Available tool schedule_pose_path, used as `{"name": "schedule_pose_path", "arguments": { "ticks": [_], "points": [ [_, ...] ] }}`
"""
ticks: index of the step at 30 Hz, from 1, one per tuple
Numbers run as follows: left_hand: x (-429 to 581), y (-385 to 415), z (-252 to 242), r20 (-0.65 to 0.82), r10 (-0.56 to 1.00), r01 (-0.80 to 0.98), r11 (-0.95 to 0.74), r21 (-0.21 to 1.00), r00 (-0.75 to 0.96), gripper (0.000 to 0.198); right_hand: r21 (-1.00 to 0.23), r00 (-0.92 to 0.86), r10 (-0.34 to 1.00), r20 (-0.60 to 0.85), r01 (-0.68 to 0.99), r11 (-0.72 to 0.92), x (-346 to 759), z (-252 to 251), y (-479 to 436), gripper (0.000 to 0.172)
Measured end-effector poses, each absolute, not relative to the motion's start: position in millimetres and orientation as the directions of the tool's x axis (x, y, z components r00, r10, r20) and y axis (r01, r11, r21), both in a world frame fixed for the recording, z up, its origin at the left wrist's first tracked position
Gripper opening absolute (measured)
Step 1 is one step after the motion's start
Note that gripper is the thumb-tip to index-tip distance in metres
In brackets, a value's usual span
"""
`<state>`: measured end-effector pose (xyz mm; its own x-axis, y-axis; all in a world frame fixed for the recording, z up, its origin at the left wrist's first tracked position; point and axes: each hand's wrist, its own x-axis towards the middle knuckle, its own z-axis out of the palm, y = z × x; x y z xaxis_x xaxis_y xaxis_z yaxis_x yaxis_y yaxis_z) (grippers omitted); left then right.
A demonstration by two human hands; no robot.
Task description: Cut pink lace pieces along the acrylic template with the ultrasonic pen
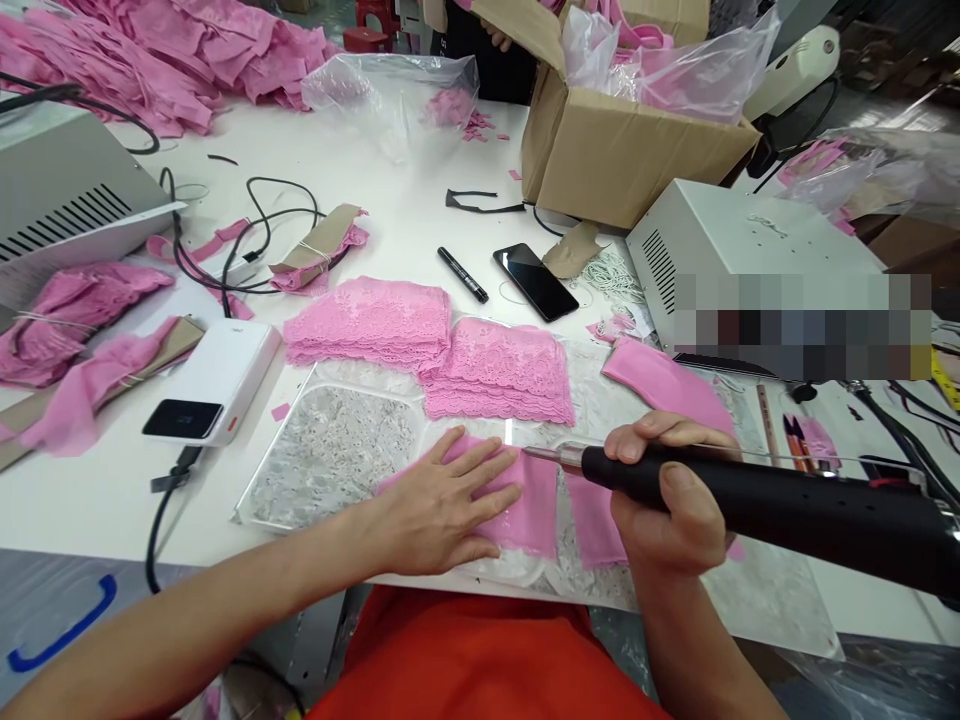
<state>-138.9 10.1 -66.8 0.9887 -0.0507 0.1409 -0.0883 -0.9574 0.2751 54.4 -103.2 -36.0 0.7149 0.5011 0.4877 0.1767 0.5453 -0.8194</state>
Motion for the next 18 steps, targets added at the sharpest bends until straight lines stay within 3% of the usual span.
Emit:
{"name": "schedule_pose_path", "arguments": {
  "ticks": [18],
  "points": [
    [-160.4,15.2,-63.2,0.146,-0.004,-0.038,-0.971,0.235,0.989,0.057,-0.835,0.715,0.518,0.469,0.168,0.525,50.2,-31.7,-101.4,0.008]
  ]
}}
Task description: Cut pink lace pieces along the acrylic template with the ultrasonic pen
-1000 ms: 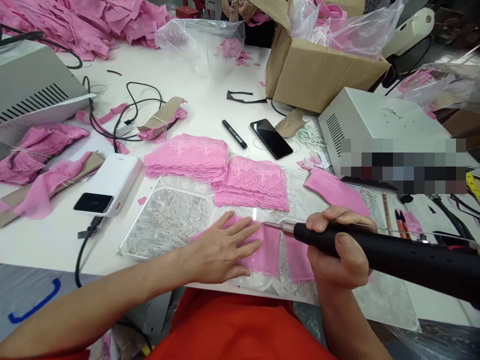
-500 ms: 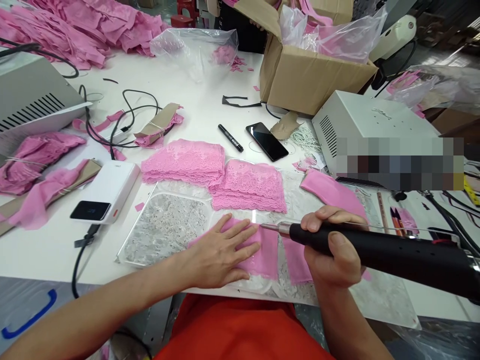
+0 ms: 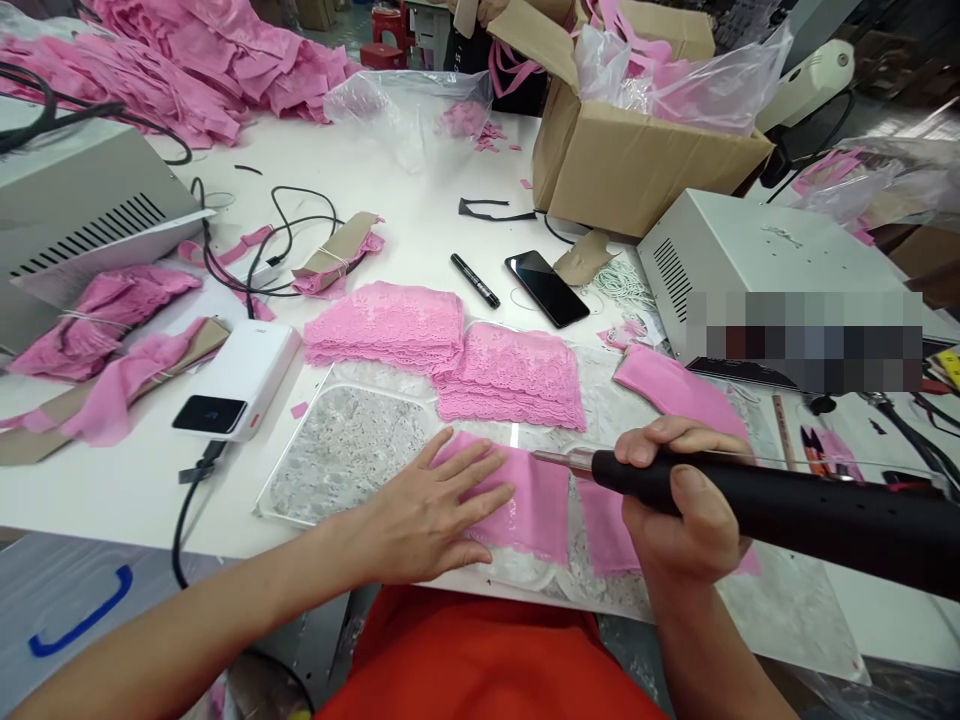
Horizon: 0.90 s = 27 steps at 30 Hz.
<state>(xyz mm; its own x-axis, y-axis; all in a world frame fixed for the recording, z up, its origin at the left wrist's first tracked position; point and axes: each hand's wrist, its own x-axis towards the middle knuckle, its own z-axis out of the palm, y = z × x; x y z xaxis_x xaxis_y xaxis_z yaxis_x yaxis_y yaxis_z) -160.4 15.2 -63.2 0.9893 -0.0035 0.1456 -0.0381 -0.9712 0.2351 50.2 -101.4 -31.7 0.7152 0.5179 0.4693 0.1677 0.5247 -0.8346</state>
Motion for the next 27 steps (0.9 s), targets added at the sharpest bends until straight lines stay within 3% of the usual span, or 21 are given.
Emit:
{"name": "schedule_pose_path", "arguments": {
  "ticks": [9,27],
  "points": [
    [-207.8,17.5,-71.1,0.202,0.141,0.111,-0.981,0.156,0.969,0.054,-0.840,0.698,0.552,0.457,0.133,0.526,33.1,-27.7,-88.7,0.009],
    [-211.9,16.4,-74.4,0.262,0.187,0.124,-0.963,0.239,0.947,0.051,-0.856,0.683,0.566,0.462,0.176,0.487,25.4,-33.4,-74.4,0.006]
  ]
}}
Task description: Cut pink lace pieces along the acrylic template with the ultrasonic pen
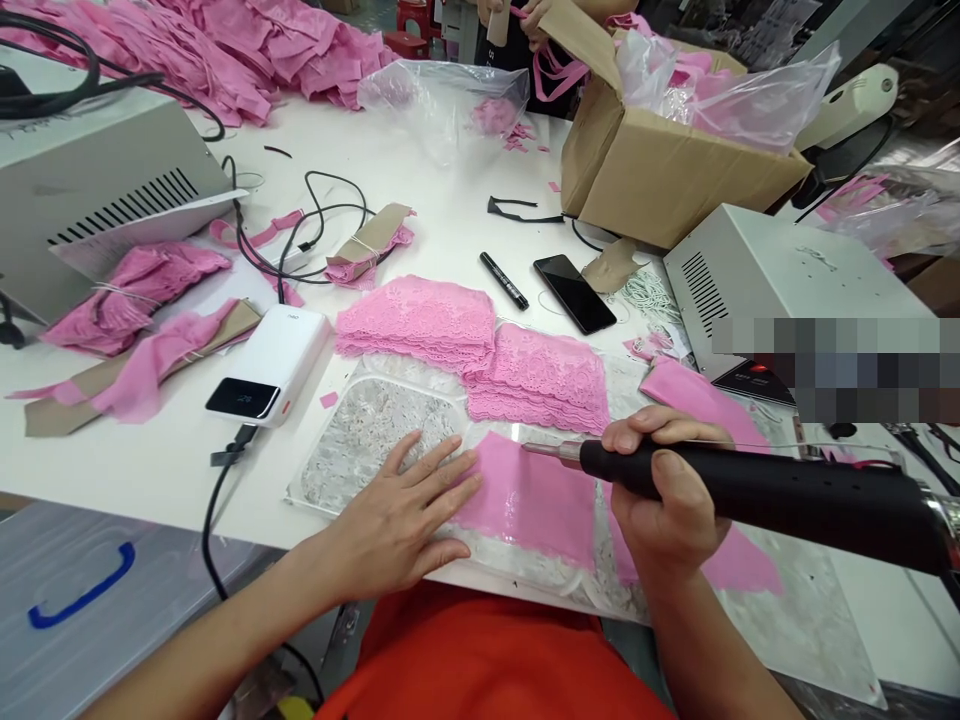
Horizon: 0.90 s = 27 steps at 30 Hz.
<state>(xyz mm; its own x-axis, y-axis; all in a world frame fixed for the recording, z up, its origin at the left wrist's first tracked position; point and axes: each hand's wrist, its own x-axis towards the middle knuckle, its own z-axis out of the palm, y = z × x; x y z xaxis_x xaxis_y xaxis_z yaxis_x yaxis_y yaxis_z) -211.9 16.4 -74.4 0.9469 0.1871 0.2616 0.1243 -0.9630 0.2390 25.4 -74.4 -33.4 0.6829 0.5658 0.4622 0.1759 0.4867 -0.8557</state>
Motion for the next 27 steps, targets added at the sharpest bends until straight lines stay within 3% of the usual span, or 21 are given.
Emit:
{"name": "schedule_pose_path", "arguments": {
  "ticks": [16,27],
  "points": [
    [-245.8,8.5,-75.6,0.313,0.198,0.107,-0.953,0.284,0.929,0.048,-0.869,0.642,0.650,0.407,0.053,0.492,-2.9,-29.4,-60.0,0.010],
    [-248.6,8.9,-79.8,0.319,0.189,0.089,-0.948,0.306,0.929,0.050,-0.855,0.608,0.644,0.464,0.119,0.504,-7.0,-32.8,-54.3,0.008]
  ]
}}
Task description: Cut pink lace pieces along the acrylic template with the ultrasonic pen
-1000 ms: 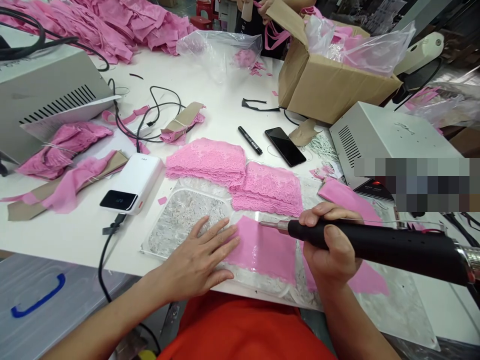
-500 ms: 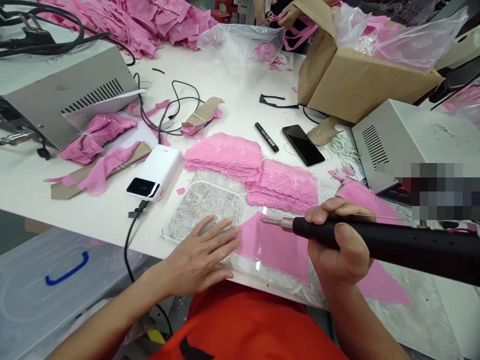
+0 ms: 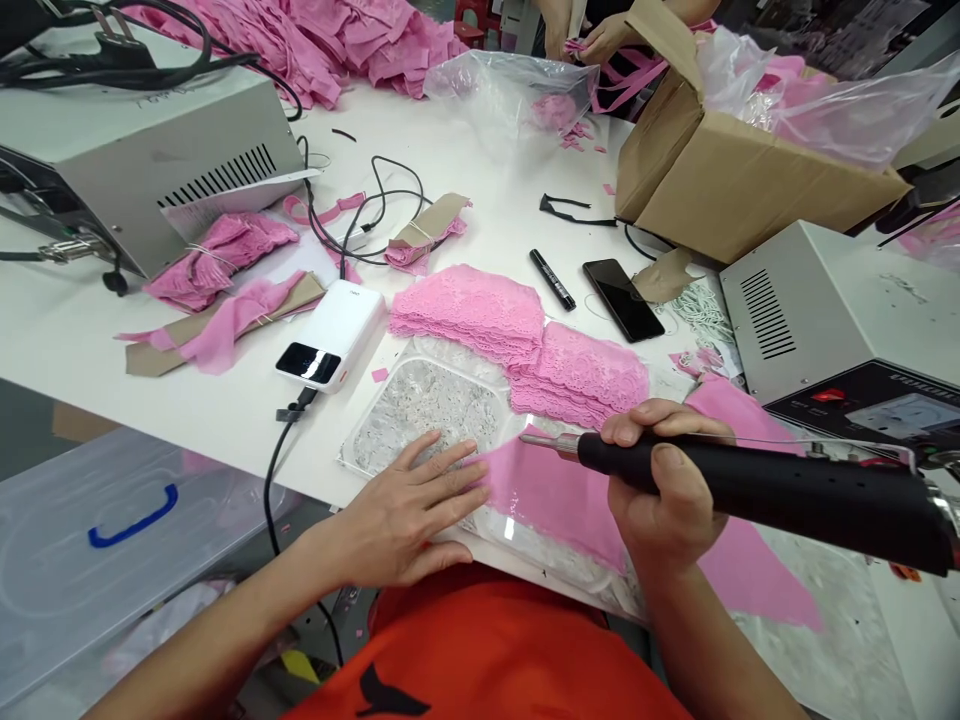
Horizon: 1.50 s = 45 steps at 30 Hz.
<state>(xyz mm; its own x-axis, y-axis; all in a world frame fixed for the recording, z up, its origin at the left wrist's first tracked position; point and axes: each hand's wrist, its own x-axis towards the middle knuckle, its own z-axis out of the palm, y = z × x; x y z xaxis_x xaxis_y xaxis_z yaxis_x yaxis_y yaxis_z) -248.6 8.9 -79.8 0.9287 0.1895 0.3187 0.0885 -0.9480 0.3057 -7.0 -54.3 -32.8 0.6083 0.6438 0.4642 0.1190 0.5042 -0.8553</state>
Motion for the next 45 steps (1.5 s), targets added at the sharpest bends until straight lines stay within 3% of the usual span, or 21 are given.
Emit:
{"name": "schedule_pose_path", "arguments": {
  "ticks": [45],
  "points": [
    [-263.7,1.1,-77.5,0.427,0.231,0.077,-0.934,0.349,0.874,0.039,-0.869,0.498,0.766,0.406,-0.049,0.492,-33.2,-30.6,-57.7,0.008]
  ]
}}
